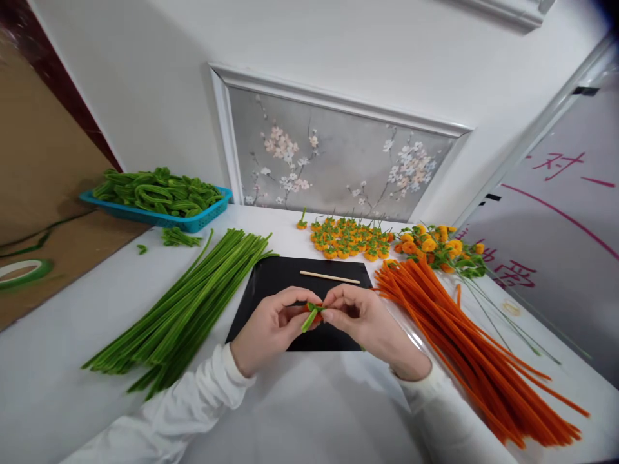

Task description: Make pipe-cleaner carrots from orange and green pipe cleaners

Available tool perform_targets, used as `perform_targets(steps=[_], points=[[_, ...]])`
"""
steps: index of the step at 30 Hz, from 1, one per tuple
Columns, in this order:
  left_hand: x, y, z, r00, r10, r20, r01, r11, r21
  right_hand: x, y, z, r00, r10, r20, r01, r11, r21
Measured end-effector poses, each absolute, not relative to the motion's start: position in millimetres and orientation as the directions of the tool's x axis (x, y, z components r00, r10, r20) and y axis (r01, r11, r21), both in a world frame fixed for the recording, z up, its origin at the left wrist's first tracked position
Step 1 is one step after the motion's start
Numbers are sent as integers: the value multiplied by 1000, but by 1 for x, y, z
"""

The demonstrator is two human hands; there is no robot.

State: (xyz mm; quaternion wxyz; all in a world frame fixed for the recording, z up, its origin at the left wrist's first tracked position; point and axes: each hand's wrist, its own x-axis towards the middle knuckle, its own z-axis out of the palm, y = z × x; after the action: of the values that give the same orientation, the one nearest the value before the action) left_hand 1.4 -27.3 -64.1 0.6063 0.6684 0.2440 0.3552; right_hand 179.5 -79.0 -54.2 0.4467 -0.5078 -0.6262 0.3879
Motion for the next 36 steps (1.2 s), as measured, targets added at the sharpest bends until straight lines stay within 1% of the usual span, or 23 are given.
perform_targets(steps=[3, 5, 10, 13, 15, 17, 18, 19, 21, 22, 23, 25, 27, 29, 32, 34, 36], points=[[1, -26, -65, 619, 778, 111, -73, -84, 994, 179, -80, -54, -72, 979, 190, 335, 203, -920], [2, -24, -67, 581, 809, 89, -30, -89, 996, 178, -82, -54, -79, 974, 214, 405, 227, -886], [2, -24, -71, 513, 844, 157, 87, -232, 969, 175, -85, -54, -69, 942, 328, 661, 289, -692], [2, -27, -71, 495, 846, 199, 97, -281, 955, 174, -85, -54, -91, 916, 391, 744, 323, -584], [2, -28, -70, 487, 844, 226, 112, -317, 942, 173, -85, -55, -105, 899, 424, 762, 347, -546], [2, -28, -70, 479, 840, 256, 153, -367, 918, 171, -86, -56, -102, 901, 422, 745, 350, -567], [2, -28, -69, 480, 835, 269, 179, -394, 901, 170, -86, -58, -93, 914, 396, 718, 337, -609], [1, -28, -69, 484, 828, 283, 205, -421, 883, 169, -87, -59, -77, 935, 347, 670, 306, -676], [1, -28, -68, 495, 811, 312, 237, -472, 849, 166, -87, -62, -29, 982, 189, 493, 179, -851], [0, -28, -68, 498, 802, 330, 241, -493, 836, 164, -86, -63, -18, 996, 93, 370, 93, -924], [0, -28, -68, 499, 795, 346, 239, -510, 827, 162, -86, -64, -17, 1000, 7, 243, 11, -970], [0, -28, -68, 495, 786, 371, 231, -530, 816, 158, -85, -63, -23, 995, -96, 46, -95, -994], [0, -29, -68, 491, 780, 389, 223, -544, 809, 156, -84, -61, -13, 992, -122, -60, -122, -991], [0, -29, -68, 489, 769, 411, 204, -559, 803, 154, -83, -59, 22, 992, -121, -106, -118, -987], [0, -31, -67, 499, 754, 427, 171, -569, 804, 155, -83, -59, 44, 993, -108, -94, -103, -990], [0, -31, -66, 507, 757, 412, 161, -553, 817, 156, -84, -63, 30, 995, -90, -32, -89, -996], [0, -30, -66, 512, 772, 375, 155, -513, 844, 157, -84, -66, 34, 998, -46, 84, -49, -995]])
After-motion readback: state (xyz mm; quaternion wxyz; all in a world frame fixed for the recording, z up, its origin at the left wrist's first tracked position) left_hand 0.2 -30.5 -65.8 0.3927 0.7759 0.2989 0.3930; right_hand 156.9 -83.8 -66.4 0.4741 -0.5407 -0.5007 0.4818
